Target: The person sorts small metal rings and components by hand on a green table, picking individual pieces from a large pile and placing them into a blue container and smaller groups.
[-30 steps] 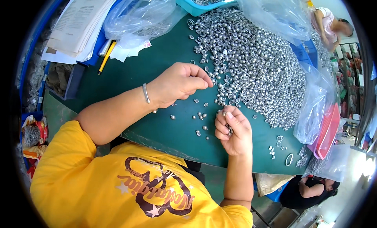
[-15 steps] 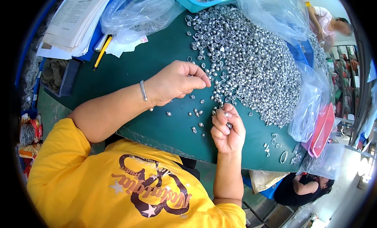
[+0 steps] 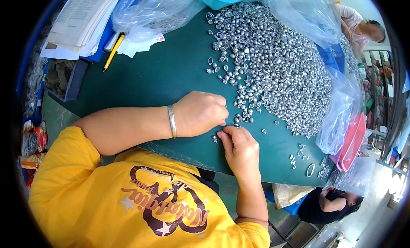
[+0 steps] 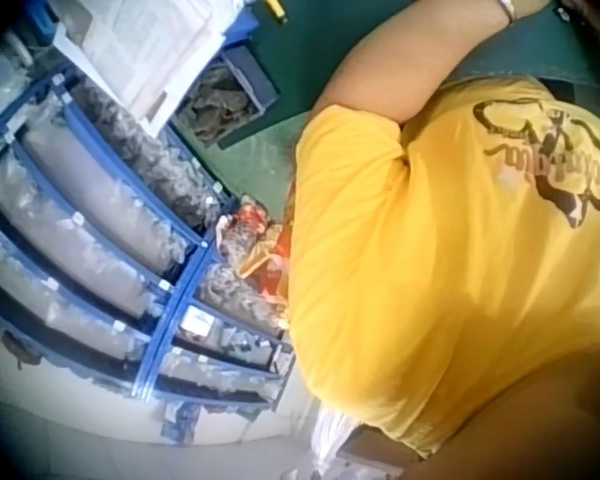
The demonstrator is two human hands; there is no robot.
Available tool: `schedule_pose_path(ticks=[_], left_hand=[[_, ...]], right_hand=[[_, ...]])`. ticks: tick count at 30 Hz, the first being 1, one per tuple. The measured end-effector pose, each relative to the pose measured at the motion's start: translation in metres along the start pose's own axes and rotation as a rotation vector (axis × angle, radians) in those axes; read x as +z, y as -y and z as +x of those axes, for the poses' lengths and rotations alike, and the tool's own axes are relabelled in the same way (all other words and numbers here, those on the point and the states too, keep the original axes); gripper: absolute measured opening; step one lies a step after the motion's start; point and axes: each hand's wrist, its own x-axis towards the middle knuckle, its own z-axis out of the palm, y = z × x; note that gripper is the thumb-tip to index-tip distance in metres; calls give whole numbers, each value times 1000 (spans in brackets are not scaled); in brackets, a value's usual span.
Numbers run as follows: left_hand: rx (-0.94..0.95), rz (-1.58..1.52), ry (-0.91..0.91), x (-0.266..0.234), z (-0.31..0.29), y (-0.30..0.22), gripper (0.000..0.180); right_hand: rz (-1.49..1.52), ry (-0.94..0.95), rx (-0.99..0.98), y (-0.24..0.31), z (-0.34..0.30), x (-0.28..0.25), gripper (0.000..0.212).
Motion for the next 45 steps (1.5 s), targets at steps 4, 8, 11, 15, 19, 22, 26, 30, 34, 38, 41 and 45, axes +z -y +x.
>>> schedule_pose_path(ticks=[4, 8, 11, 15, 19, 22, 26, 30, 34, 38, 41, 45], left_hand=[[-9, -23, -20, -1, -1, -2, 9], [-49, -73, -7, -2, -2, -2, 9], [-91, -121, 6, -3, -1, -3, 9], [-113, -125, 5, -3, -3, -2, 8], [-132, -128, -33, -5, -2, -1, 9], [-218, -531, -96, -1, 8, 3, 14], [-658, -1636, 184, -16, 16, 8, 15], [-686, -1976, 266, -15, 16, 18, 14], [-658, -2046, 319, -14, 15, 21, 16], [-720, -1936, 242, -15, 16, 15, 16], [-724, -1908, 86, -14, 16, 16, 15], [-718, -1726, -65, -24, 19, 13, 15]], right_hand=[[292, -91, 212, -10, -4, 6, 8], [1155, -41, 575, -20, -2, -5, 6], [1427, -66, 643, -20, 5, -8, 7], [1272, -127, 663, -19, 7, -9, 6], [688, -138, 582, -23, 14, -11, 5], [232, -199, 175, -20, 26, 1, 6], [-138, -159, 27, -14, 33, 2, 11], [66, -210, 38, -17, 35, 3, 10], [956, -208, 326, -20, 23, -4, 11], [1538, 4, 343, -20, 25, -8, 12], [1851, 43, 365, -20, 27, -12, 18], [1714, -54, 441, -32, 24, -23, 25]])
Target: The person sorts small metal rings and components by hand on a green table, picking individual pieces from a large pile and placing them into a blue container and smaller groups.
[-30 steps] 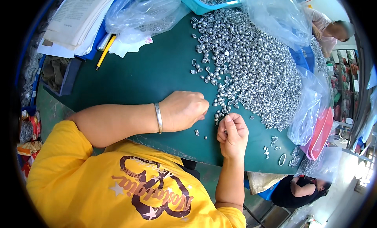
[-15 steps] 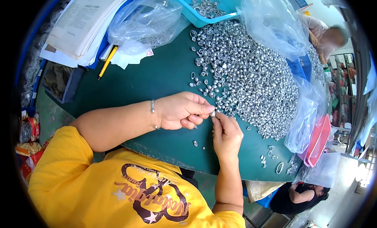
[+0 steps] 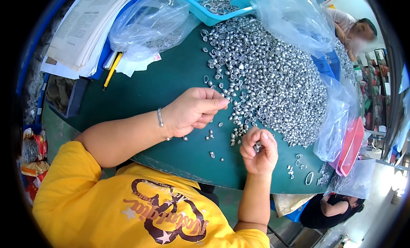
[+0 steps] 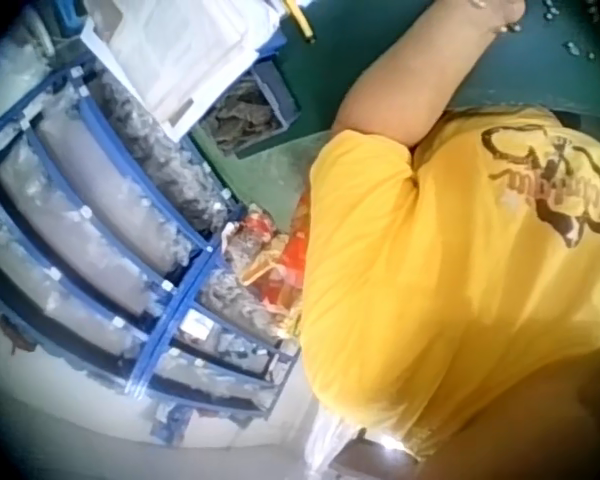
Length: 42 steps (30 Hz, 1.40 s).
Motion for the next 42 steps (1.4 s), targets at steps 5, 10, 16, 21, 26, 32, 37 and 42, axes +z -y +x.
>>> schedule_pose_path(ticks=[5, 10, 16, 21, 26, 32, 37, 42], left_hand=[[234, 239, -87, 10, -6, -9, 16], [604, 1232, 85, 12, -29, -33, 9], [329, 1745, 142, -9, -65, -14, 17], [387, 1716, 73, -14, -64, 3, 14], [297, 1790, 77, -7, -62, -2, 18], [247, 1906, 133, 0, -59, -4, 20], [282, 1911, 113, -2, -58, 0, 17], [93, 942, 57, 5, -49, -2, 14]], right_hand=[[-1380, -85, -335, -10, -7, -1, 10], [-1942, -25, -498, -12, -7, 22, 8], [-1176, -37, -214, -12, 1, 14, 10], [131, 291, 64, 8, 29, 18, 13], [298, 381, 196, 10, 36, 7, 11], [375, 299, 232, 0, 37, -3, 14], [351, 264, 285, 2, 35, -6, 33], [369, 325, 315, 5, 36, -6, 48]])
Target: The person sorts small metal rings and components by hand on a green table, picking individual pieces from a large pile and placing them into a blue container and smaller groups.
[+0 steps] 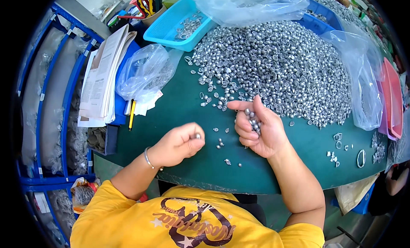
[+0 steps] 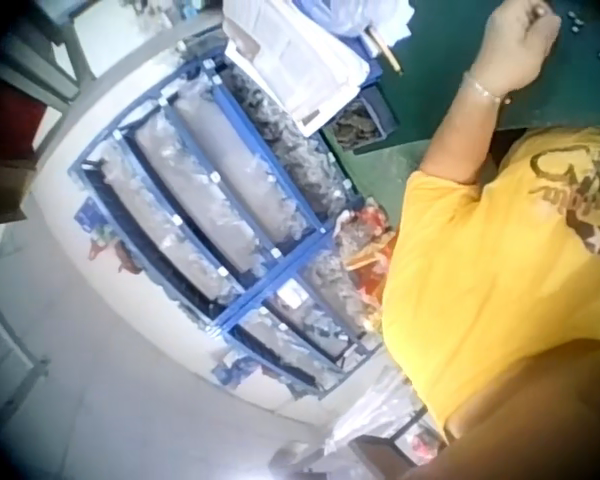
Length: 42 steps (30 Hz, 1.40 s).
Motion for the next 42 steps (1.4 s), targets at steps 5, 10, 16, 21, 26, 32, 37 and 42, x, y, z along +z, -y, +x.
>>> schedule_pose_path(ticks=[5, 10, 16, 21, 26, 32, 37, 42], left_hand=[[-118, -869, 19, 18, 37, -28, 9], [10, -919, 57, 20, 56, -7, 8], [17, -689, -74, 22, 57, -1, 23], [9, -593, -120, 23, 56, 3, 21], [9, -882, -107, 17, 52, 7, 12], [7, -931, -231, 13, 55, 4, 9], [-83, -1031, -159, 26, 48, 4, 8], [-394, -1325, 83, 51, 31, 9, 13]], right_hand=[[-184, -36, -71, 6, -4, 6, 38], [-395, -70, -184, 11, -8, 10, 21], [-507, -188, -177, 17, -13, 9, 14], [-413, -117, -222, 19, -13, 2, 28], [-984, -364, -70, 27, -21, 17, 19], [-2029, -363, -189, 3, -22, 18, 8], [-1921, -271, -207, 8, -18, 15, 6], [-1535, -142, -190, 20, -18, 17, 7]])
